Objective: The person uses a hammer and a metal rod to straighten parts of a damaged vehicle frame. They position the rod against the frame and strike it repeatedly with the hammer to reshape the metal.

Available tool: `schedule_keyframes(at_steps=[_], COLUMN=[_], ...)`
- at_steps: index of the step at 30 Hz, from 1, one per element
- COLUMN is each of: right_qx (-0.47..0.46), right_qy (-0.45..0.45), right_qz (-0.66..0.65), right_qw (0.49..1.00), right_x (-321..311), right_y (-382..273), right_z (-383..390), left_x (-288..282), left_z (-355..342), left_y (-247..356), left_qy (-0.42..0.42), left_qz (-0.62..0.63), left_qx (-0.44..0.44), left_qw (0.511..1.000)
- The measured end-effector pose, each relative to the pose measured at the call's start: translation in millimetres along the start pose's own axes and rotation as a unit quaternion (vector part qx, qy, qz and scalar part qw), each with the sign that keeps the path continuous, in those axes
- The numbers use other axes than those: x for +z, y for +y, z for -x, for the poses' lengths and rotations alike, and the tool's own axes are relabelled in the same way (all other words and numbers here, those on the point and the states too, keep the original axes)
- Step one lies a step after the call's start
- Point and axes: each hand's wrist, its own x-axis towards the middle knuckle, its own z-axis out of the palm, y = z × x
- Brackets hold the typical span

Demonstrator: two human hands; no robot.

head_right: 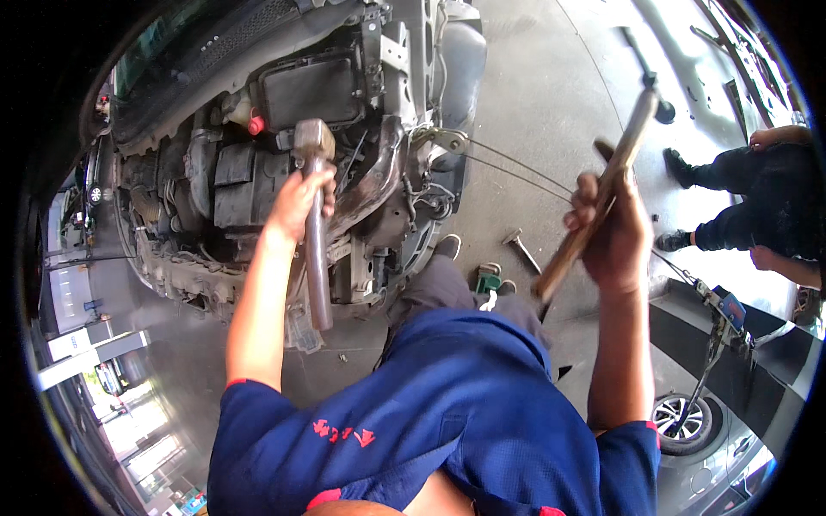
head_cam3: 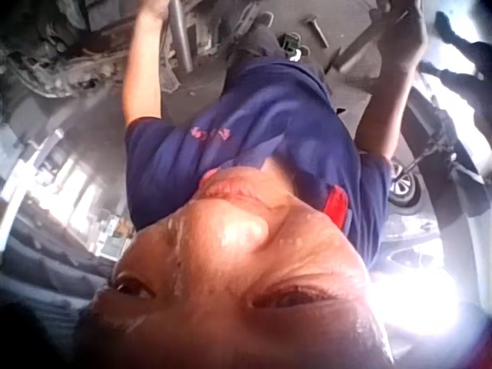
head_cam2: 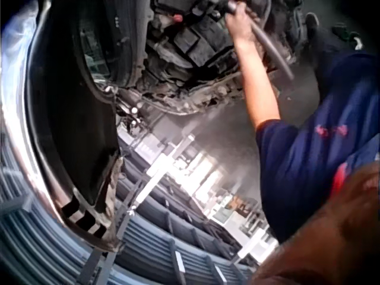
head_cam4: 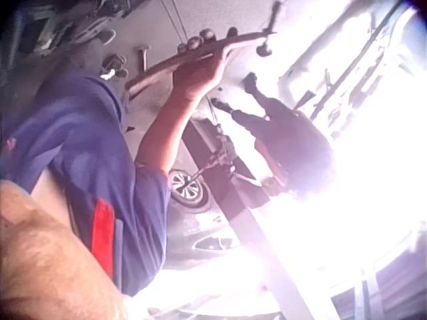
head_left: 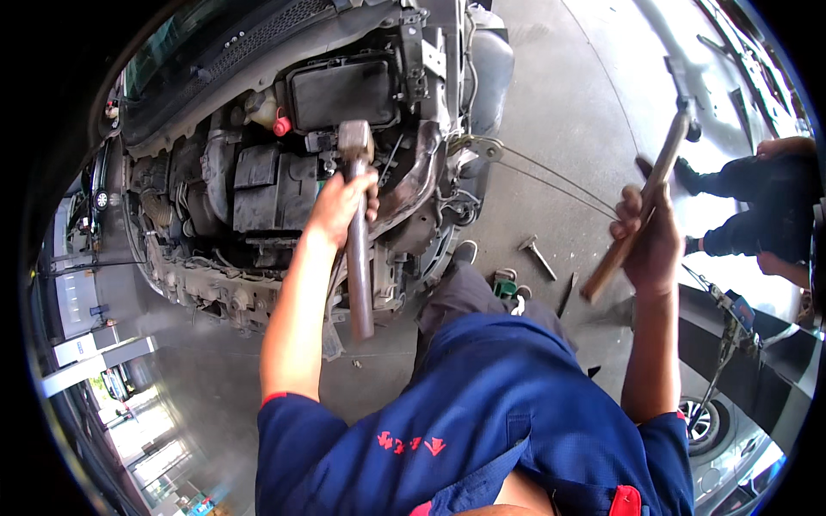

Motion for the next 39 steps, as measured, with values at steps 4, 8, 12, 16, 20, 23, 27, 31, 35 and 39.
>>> schedule_keyframes(at_steps=[4, 8, 12, 16, 20, 23, 27, 31, 35, 39], right_qx=[0.024, 0.121, 0.151, 0.159, 0.169, 0.189, 0.194, 0.202, 0.217, 0.206], right_qy=[0.149, 0.163, 0.149, 0.151, 0.130, 0.138, 0.146, 0.125, 0.131, 0.111], right_qz=[-0.001, -0.005, 0.061, 0.103, 0.115, 0.122, 0.128, 0.124, 0.117, 0.115], right_qw=[0.989, 0.979, 0.975, 0.970, 0.970, 0.965, 0.962, 0.963, 0.960, 0.965], right_x=[25.2, 36.5, 69.2, 90.2, 94.7, 95.3, 92.6, 91.2, 90.4, 90.5], right_y=[59.7, 92.7, 100.7, 100.9, 102.9, 108.2, 116.6, 122.1, 129.6, 131.8], right_z=[3.7, 9.1, 1.8, -7.4, -9.8, -15.7, -17.5, -19.8, -27.2, -35.3], left_x=[-14.6, -16.0, -14.5, -19.3, -38.0, -47.4, -55.6, -47.2, -41.8, -26.3], left_z=[-48.0, -68.1, -103.9, -129.4, -136.0, -151.1, -170.5, -185.0, -190.5, -178.4], left_y=[24.0, 62.9, 93.0, 103.4, 110.7, 115.6, 124.9, 144.8, 155.1, 174.4], left_qy=[-0.104, -0.154, -0.245, -0.218, -0.318, -0.352, -0.385, -0.384, -0.405, -0.356], left_qz=[0.103, 0.069, 0.137, 0.171, 0.115, 0.099, 0.009, -0.167, -0.269, -0.405], left_qx=[-0.045, -0.068, -0.243, -0.334, -0.277, -0.289, -0.291, -0.278, -0.260, -0.246], left_qw=[0.988, 0.983, 0.929, 0.901, 0.899, 0.885, 0.876, 0.865, 0.834, 0.805])
